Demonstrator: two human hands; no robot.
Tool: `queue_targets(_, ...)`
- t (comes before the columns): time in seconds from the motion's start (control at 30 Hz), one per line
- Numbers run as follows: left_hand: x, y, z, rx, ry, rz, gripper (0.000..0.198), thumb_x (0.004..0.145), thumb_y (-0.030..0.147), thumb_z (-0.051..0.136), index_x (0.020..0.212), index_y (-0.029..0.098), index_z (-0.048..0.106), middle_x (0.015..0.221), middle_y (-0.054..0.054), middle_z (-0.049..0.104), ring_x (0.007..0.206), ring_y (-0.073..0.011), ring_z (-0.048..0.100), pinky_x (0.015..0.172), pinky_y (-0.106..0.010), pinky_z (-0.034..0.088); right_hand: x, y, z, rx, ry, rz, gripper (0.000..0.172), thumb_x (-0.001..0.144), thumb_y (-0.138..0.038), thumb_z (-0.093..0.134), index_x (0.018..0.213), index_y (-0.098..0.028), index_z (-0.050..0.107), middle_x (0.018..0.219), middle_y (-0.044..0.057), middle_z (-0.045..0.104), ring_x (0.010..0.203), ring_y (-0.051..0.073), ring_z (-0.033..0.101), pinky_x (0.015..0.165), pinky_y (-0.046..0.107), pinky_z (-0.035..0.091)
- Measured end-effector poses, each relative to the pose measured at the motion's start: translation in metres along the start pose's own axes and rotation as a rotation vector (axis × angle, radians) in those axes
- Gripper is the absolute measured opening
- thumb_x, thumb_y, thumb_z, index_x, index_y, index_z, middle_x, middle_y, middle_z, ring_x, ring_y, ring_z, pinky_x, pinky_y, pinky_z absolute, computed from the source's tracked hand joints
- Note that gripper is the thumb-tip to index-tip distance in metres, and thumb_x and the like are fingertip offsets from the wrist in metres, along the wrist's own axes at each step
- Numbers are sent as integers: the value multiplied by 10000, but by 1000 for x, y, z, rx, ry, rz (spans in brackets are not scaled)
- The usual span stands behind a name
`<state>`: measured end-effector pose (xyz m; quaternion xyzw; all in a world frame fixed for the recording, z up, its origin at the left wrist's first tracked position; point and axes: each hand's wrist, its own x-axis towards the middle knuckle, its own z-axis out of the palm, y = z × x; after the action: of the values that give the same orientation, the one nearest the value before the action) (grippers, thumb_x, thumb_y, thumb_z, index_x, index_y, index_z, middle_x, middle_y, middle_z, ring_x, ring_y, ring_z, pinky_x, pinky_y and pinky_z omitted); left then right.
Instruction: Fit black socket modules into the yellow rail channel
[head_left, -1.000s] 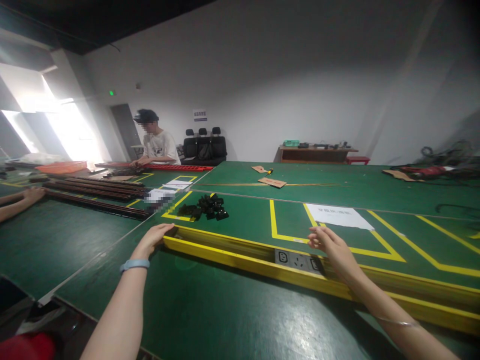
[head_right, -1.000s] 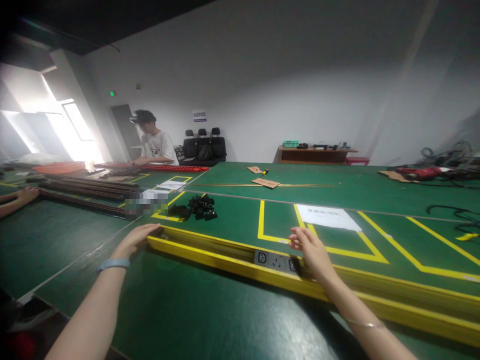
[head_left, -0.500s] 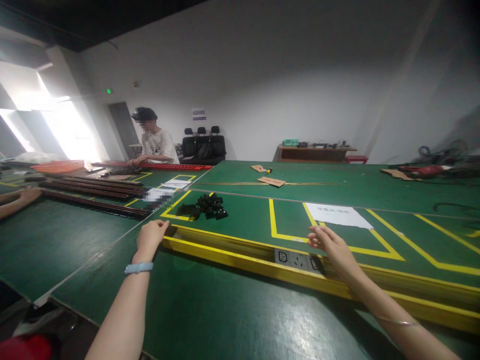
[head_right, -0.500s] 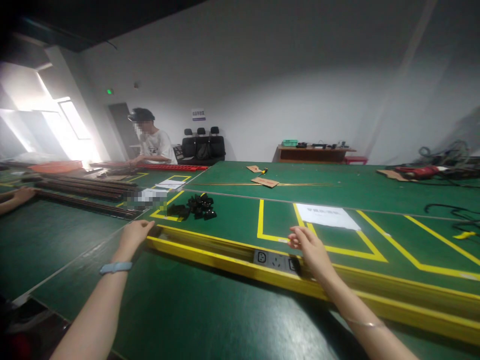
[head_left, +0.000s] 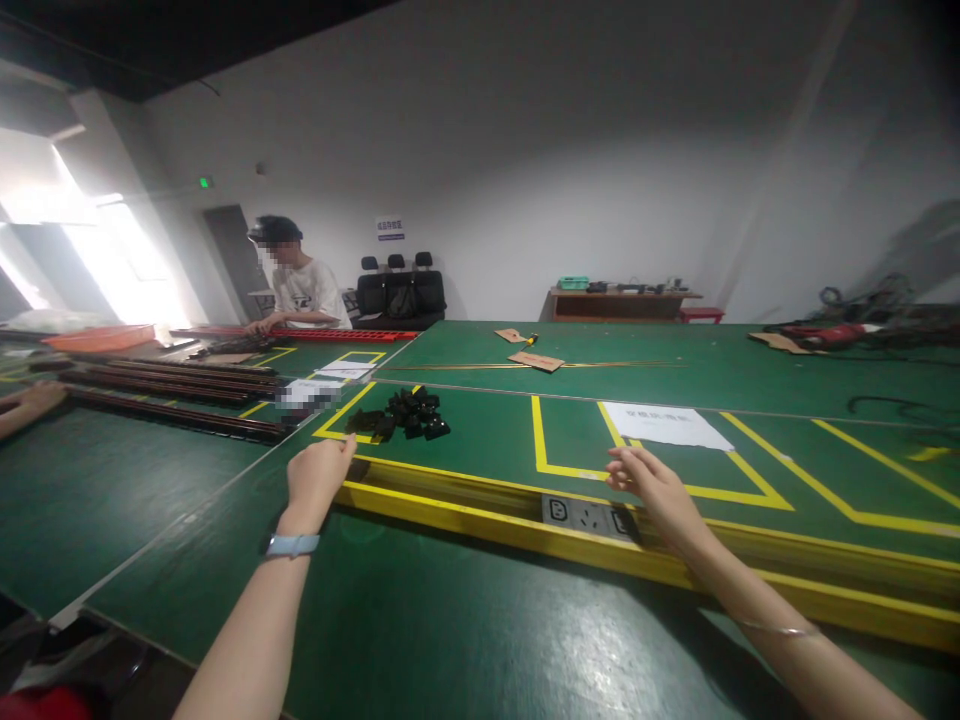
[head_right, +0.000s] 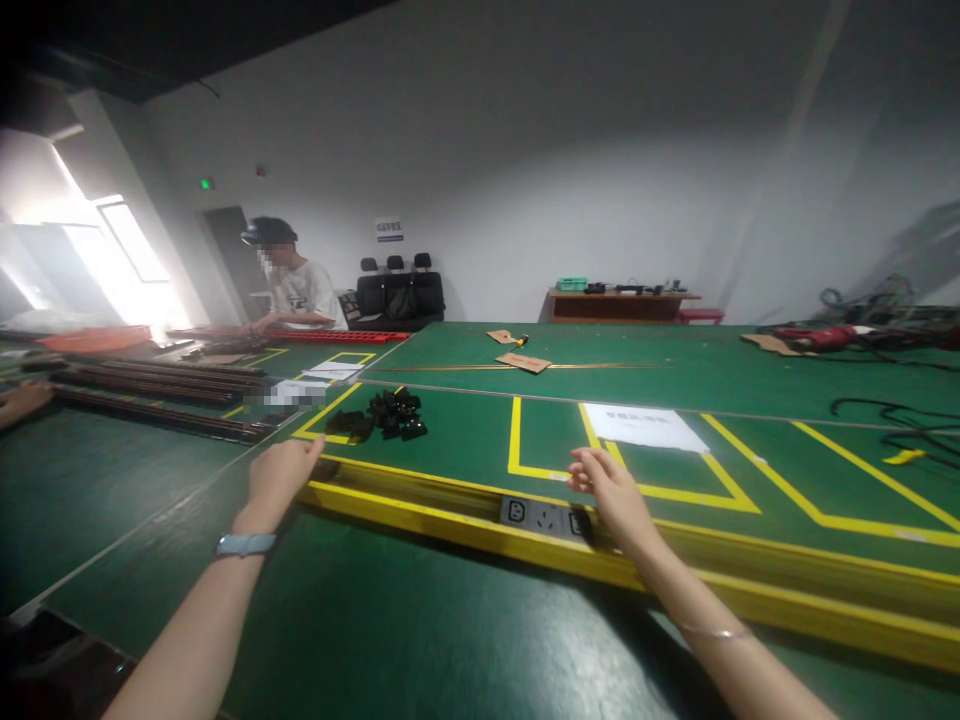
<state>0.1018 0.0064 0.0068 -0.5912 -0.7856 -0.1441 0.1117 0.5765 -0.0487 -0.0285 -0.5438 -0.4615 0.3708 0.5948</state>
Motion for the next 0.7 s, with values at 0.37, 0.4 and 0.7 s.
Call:
queue_targets(0.37,-9,14,-3,26,48,-18,630,919,480,263,838,84,746,796,-229,704,767,-354,669,675,-401,470,0,-2,2,6,9,-11,493,681,-633,665,889,-187,645,775,41,647,679,160,607,675,308,537)
queue_targets(0.4,-8,13,-3,20,39,-27,630,918,482,264,834,85,746,800,-231,704,767,-353,669,674,-401,471,0,-2,2,7,9,-10,496,677,-637,666,885,-188,645,770,40,645,675,161,607,673,310,538)
queue_targets(0.7,-8,17,7,51,59,110,595,930,447,267,845,102,745,801,-216,707,762,-324,673,684,-364,467,0,-2,2,12,4,0,481,679,-626,667,888,-193,644,780,40,644,686,162,613,689,312,541)
